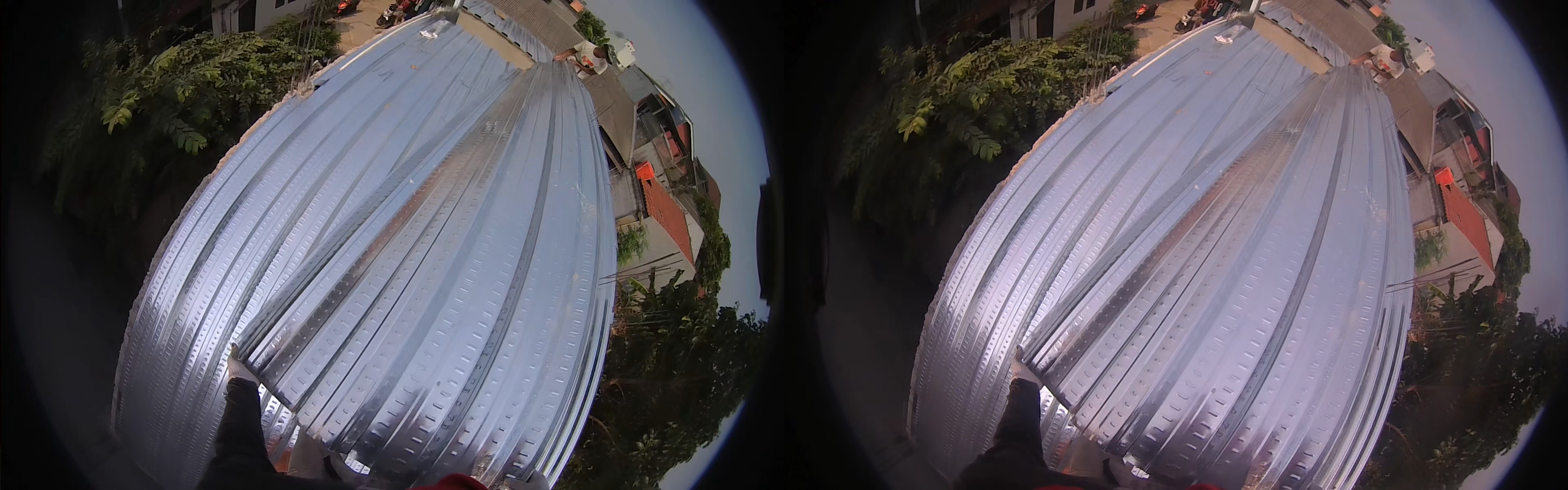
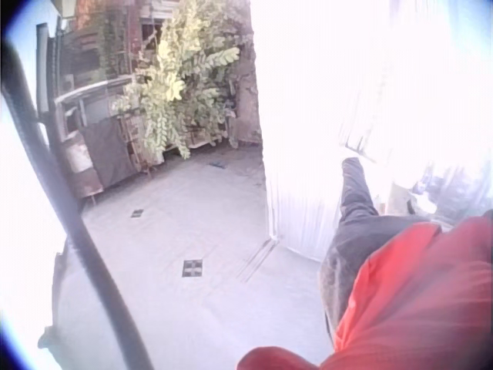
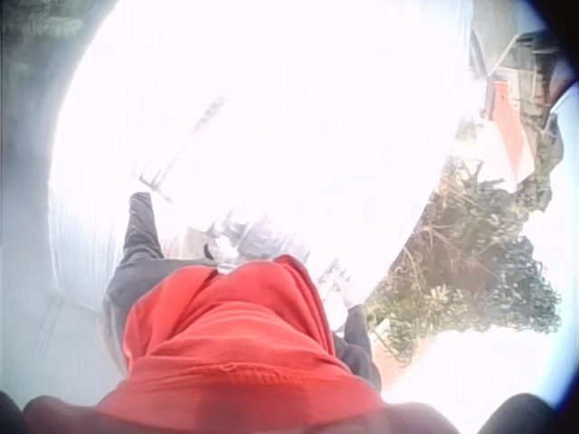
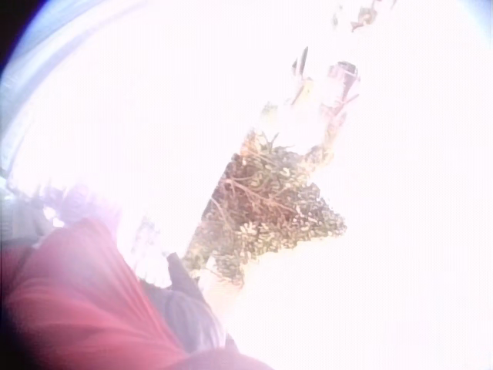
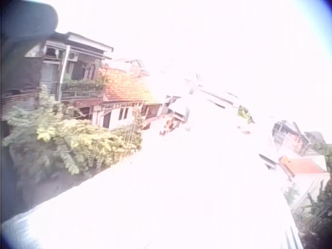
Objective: The person puts on gloves and then works with others to position and install metal roofing sheets on a roof structure.
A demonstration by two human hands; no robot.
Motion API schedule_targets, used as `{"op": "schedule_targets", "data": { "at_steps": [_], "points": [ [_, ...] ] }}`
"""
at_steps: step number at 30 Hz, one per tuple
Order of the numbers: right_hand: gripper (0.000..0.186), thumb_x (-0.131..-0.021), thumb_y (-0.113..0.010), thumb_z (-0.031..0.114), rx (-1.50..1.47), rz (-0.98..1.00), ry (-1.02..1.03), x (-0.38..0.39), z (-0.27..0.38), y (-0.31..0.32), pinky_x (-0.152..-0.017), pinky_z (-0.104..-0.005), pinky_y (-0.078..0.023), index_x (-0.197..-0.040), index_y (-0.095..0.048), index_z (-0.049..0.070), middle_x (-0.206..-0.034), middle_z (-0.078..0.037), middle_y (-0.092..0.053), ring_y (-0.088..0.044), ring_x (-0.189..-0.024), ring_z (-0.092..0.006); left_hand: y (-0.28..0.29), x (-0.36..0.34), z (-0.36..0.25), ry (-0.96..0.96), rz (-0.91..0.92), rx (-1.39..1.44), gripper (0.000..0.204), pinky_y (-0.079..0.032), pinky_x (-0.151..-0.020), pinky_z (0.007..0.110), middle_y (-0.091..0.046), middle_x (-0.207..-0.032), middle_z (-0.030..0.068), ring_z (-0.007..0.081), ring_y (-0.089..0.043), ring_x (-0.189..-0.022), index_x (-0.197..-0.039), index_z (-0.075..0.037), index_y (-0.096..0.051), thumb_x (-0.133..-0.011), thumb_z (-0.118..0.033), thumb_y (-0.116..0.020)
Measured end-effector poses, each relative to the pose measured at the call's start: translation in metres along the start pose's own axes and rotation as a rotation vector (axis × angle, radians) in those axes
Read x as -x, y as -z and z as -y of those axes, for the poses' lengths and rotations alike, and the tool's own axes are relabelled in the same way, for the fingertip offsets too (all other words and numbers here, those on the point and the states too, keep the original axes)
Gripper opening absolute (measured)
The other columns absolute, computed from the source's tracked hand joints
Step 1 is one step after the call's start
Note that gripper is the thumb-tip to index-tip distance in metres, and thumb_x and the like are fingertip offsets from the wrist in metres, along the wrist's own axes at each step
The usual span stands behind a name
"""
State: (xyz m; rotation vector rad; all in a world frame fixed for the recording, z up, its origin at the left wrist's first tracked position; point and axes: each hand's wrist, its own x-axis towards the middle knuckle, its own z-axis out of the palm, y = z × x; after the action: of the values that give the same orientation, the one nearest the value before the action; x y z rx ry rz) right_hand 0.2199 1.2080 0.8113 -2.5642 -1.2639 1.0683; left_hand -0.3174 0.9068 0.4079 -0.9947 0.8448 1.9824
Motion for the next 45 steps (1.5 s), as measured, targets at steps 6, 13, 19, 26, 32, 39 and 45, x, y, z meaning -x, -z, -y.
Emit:
{"op": "schedule_targets", "data": {
  "at_steps": [6,13,19,26,32,39,45],
  "points": [
    [0.029,-0.094,-0.076,0.027,-0.111,-0.051,0.063,0.026,-0.010,0.005,-0.060,-0.0264,-0.047,-0.104,-0.067,0.002,-0.080,0.000,-0.060,-0.060,-0.072,-0.0116,0.011,0.017,-0.044,-0.267,-0.243,-0.115,0.032,-0.057,-0.089,0.048,-0.070,-0.108,0.0075,0.0296,-0.068,-0.099,-0.113,-0.014,-0.066,-0.104,-0.041,-0.051],
    [0.029,-0.094,-0.076,0.028,-0.238,-0.047,0.039,0.072,-0.029,-0.081,-0.059,-0.0263,-0.046,-0.102,-0.067,0.002,-0.079,0.001,-0.060,-0.060,-0.071,-0.0116,-0.019,0.028,-0.173,-0.312,-0.055,-0.153,0.029,-0.059,-0.086,0.050,-0.070,-0.102,0.0065,0.0333,-0.071,-0.092,-0.111,-0.014,-0.064,-0.106,-0.039,-0.052],
    [0.029,-0.094,-0.076,0.029,-0.278,-0.095,-0.028,0.133,-0.038,-0.120,-0.058,-0.0262,-0.046,-0.101,-0.068,0.002,-0.078,0.001,-0.060,-0.059,-0.070,-0.0116,-0.033,0.029,-0.247,-0.218,-0.074,-0.230,0.031,-0.054,-0.084,0.048,-0.070,-0.107,0.0071,0.0297,-0.068,-0.093,-0.117,-0.015,-0.064,-0.106,-0.040,-0.049],
    [0.034,-0.093,-0.075,0.029,-0.276,-0.333,0.094,0.216,-0.034,-0.125,-0.057,-0.0334,-0.042,-0.085,-0.067,-0.002,-0.067,-0.001,-0.058,-0.052,-0.062,-0.0115,-0.078,0.069,-0.297,-0.076,0.030,-0.346,0.048,-0.054,-0.095,0.050,-0.065,-0.131,0.0122,0.0300,-0.066,-0.113,-0.138,-0.011,-0.057,-0.109,-0.043,-0.038],
    [0.047,-0.092,-0.076,0.036,-0.138,-0.435,0.163,0.244,-0.051,-0.118,-0.066,-0.0362,-0.048,-0.105,-0.072,-0.009,-0.081,-0.009,-0.071,-0.060,-0.072,-0.0147,-0.039,0.043,-0.356,-0.154,0.311,-0.829,0.080,-0.055,-0.101,0.040,-0.058,-0.138,0.0142,0.0282,-0.062,-0.123,-0.152,0.000,-0.034,-0.082,-0.011,-0.072],
    [0.052,-0.092,-0.075,0.041,0.039,-0.456,0.139,0.282,-0.045,-0.132,-0.065,-0.0395,-0.049,-0.102,-0.069,-0.010,-0.082,-0.012,-0.069,-0.061,-0.071,-0.0174,-0.035,-0.005,-0.392,-0.255,0.352,-1.412,0.058,-0.036,-0.115,0.042,-0.056,-0.145,0.0130,0.0295,-0.052,-0.134,-0.144,-0.010,-0.055,-0.097,-0.044,-0.053],
    [0.056,-0.094,-0.072,0.047,-0.149,-0.291,0.049,0.268,-0.042,-0.204,-0.062,-0.0362,-0.048,-0.107,-0.071,-0.008,-0.081,-0.009,-0.069,-0.061,-0.071,-0.0160,-0.117,0.032,-0.439,-0.206,0.215,-0.608,0.057,-0.034,-0.116,0.044,-0.054,-0.149,0.0125,0.0298,-0.051,-0.136,-0.146,-0.010,-0.054,-0.100,-0.044,-0.050]
  ]
}}
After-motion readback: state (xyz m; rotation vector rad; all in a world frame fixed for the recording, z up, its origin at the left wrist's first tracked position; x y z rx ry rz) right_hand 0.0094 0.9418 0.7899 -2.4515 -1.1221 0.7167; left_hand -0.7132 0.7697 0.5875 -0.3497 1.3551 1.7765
